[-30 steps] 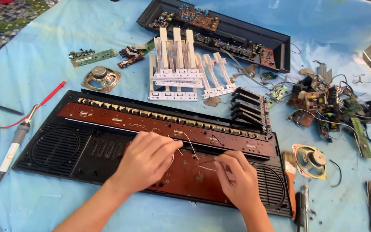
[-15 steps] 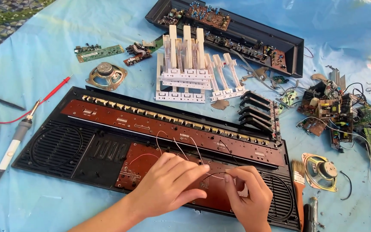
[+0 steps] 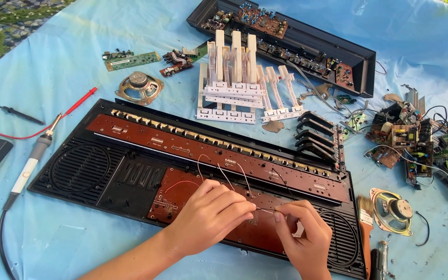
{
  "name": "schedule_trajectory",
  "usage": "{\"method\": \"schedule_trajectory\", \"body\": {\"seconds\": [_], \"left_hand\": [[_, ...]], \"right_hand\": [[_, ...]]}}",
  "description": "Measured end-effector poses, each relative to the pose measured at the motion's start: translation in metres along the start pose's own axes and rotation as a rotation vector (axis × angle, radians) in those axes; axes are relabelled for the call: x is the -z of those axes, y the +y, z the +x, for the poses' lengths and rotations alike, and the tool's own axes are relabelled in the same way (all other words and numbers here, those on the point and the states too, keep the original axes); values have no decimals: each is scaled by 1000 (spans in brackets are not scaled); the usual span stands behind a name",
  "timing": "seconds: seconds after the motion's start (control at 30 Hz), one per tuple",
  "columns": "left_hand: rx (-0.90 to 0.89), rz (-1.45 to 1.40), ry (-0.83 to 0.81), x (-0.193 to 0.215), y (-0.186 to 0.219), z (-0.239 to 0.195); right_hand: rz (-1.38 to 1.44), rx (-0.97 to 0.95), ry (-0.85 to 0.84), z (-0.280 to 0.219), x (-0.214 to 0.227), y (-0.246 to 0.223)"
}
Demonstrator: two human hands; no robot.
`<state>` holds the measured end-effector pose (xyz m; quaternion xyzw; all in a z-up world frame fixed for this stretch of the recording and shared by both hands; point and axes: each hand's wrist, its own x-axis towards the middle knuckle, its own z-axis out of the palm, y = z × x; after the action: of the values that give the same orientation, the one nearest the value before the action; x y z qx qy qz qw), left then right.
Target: The person is repairing a disassembled electronic device, likely a boombox, by hand. They are twisting and arranging white wires on the exposed circuit board while various components and tools lie on the table.
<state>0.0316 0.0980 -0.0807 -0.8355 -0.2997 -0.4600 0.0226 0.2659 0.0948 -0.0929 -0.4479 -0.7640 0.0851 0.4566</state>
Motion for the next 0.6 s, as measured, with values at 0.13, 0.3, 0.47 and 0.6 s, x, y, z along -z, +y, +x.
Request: {"method": "schedule_trajectory", "body": {"seconds": [0.13, 0.3, 0.47, 0.6], "left_hand": [[5, 0, -29, -2, -2, -2], [-12, -7, -41, 0, -2, -1], [-12, -5, -13, 3, -2, -1], [-4, 9, 32, 4, -3, -3]], "right_hand": [[-15, -19, -9, -2, 1, 3], [-8, -27, -26, 0, 3, 2], [8, -9, -27, 1, 3, 1], [103, 28, -126, 3, 5, -7]]}}
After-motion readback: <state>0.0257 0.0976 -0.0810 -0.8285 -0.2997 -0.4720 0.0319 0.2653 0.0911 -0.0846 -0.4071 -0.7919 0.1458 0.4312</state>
